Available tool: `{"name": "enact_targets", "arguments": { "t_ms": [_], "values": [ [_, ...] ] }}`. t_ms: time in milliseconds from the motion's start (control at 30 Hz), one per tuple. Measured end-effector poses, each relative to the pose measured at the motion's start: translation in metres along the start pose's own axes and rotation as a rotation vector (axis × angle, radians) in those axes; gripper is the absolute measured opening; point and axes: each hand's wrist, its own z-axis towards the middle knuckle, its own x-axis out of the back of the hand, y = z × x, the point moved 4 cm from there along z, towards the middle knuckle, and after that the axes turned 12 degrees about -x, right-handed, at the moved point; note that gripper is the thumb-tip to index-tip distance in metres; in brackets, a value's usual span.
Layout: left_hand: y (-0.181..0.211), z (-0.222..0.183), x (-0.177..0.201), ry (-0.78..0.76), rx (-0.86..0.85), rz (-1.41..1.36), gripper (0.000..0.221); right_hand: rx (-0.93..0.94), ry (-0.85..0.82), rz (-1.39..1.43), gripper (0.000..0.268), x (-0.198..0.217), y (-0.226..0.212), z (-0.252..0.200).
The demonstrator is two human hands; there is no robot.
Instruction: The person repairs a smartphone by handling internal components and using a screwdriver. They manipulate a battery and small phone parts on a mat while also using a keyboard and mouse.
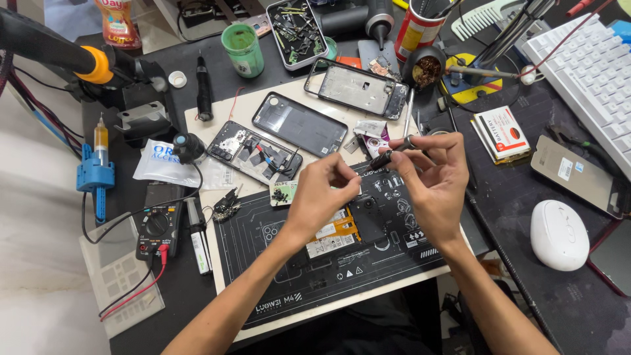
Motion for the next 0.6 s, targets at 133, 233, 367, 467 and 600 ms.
{"name": "enact_targets", "arguments": {
  "t_ms": [133,233,367,467,600],
  "values": [
    [-0.010,0.000,0.007,0.027,0.107,-0.328,0.013,0.014,-0.017,0.029,0.027,-0.004,-0.004,-0.003],
    [-0.015,-0.003,0.009,0.064,0.176,-0.437,0.013,0.013,0.014,0.050,0.027,-0.004,-0.005,-0.004],
    [-0.021,-0.011,0.010,0.084,0.190,-0.500,0.013,-0.008,0.011,0.101,0.028,-0.006,-0.003,-0.005],
    [-0.025,-0.014,0.010,0.099,0.170,-0.555,0.012,-0.009,0.006,0.096,0.028,-0.008,-0.002,-0.006],
    [-0.028,-0.019,0.014,0.106,0.157,-0.544,0.012,-0.027,0.009,0.113,0.029,-0.011,-0.001,-0.009]
  ]
}}
